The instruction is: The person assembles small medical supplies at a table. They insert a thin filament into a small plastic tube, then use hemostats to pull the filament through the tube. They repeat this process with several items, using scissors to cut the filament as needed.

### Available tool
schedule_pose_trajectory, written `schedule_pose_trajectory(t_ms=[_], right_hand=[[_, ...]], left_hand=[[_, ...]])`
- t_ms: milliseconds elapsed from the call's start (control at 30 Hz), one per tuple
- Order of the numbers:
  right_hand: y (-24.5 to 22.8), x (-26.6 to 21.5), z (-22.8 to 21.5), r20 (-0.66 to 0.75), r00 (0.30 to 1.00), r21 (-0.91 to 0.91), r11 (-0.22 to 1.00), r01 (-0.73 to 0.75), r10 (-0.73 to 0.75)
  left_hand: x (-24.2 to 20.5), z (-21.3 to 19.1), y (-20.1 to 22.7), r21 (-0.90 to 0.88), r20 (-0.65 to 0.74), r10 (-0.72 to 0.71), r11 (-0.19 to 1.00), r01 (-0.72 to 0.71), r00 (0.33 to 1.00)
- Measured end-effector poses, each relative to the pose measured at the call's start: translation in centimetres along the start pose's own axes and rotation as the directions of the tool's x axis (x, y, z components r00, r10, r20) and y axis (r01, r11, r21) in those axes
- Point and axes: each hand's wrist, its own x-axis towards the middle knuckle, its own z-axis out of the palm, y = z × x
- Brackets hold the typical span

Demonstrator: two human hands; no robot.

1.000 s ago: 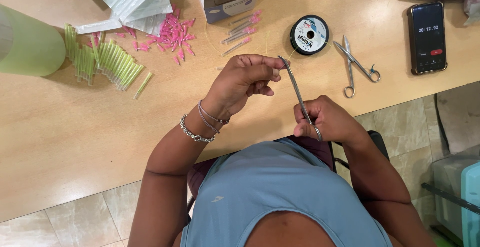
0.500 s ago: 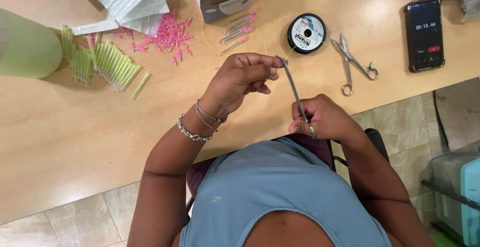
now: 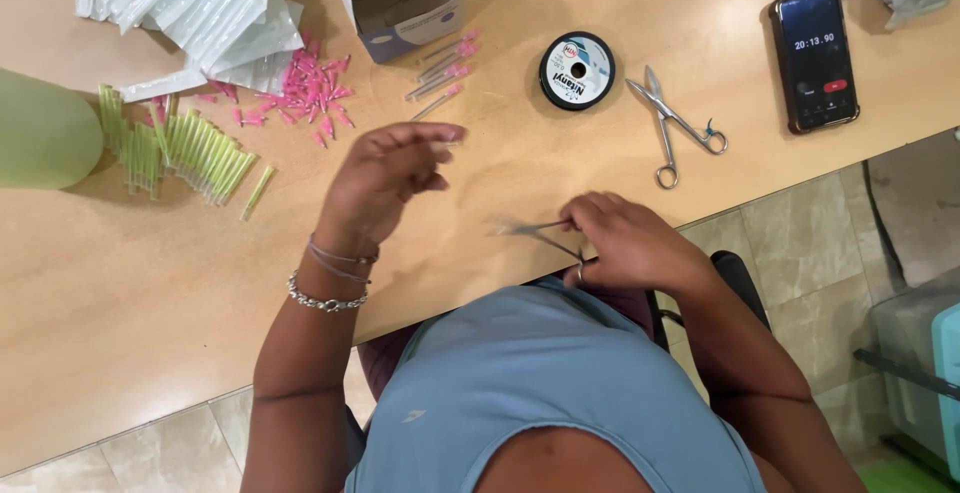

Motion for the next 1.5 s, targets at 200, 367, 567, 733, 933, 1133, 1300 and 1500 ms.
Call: schedule_pose_trajectory(t_ms=[200,367,567,733,933,1133,1300,1500], right_hand=[[1.9,3.5,2.0,-0.255,0.936,-0.364,0.920,0.142,-0.245],[2.2,5.2,2.5,-0.332,0.920,-0.423,0.905,0.051,-0.208],[-0.4,2.6,0.0,-0.620,0.435,-0.574,0.756,0.314,-0.652],[-2.9,2.0,-4.7,-0.673,0.108,-0.660,0.661,0.359,-0.731],[-3.6,3.2,-5.9,-0.632,0.134,-0.668,0.624,0.405,-0.764],[-2.6,5.5,-4.4,-0.576,0.075,-0.752,0.564,0.340,-0.814],[-3.3,5.2,-4.7,-0.554,0.070,-0.776,0.545,0.317,-0.829],[-2.8,5.9,-2.7,-0.744,0.235,-0.370,0.679,0.634,-0.625]], left_hand=[[0.5,-0.4,-1.7,0.070,-0.100,0.103,0.993,-0.096,0.990],[0.5,1.6,-2.4,0.170,-0.039,0.151,0.975,-0.143,0.988],[-0.2,3.0,-2.9,0.215,0.003,0.159,0.964,-0.156,0.987],[-1.3,4.2,-2.9,0.203,0.048,0.154,0.966,-0.161,0.987],[-2.8,4.2,-2.4,0.206,0.083,0.168,0.962,-0.181,0.982],[-3.1,3.4,-3.3,0.238,0.123,0.162,0.953,-0.188,0.979],[-3.0,3.2,-3.8,0.178,0.146,0.195,0.959,-0.219,0.970],[-2.7,2.8,-5.1,-0.221,0.288,0.233,0.960,-0.172,0.929]])
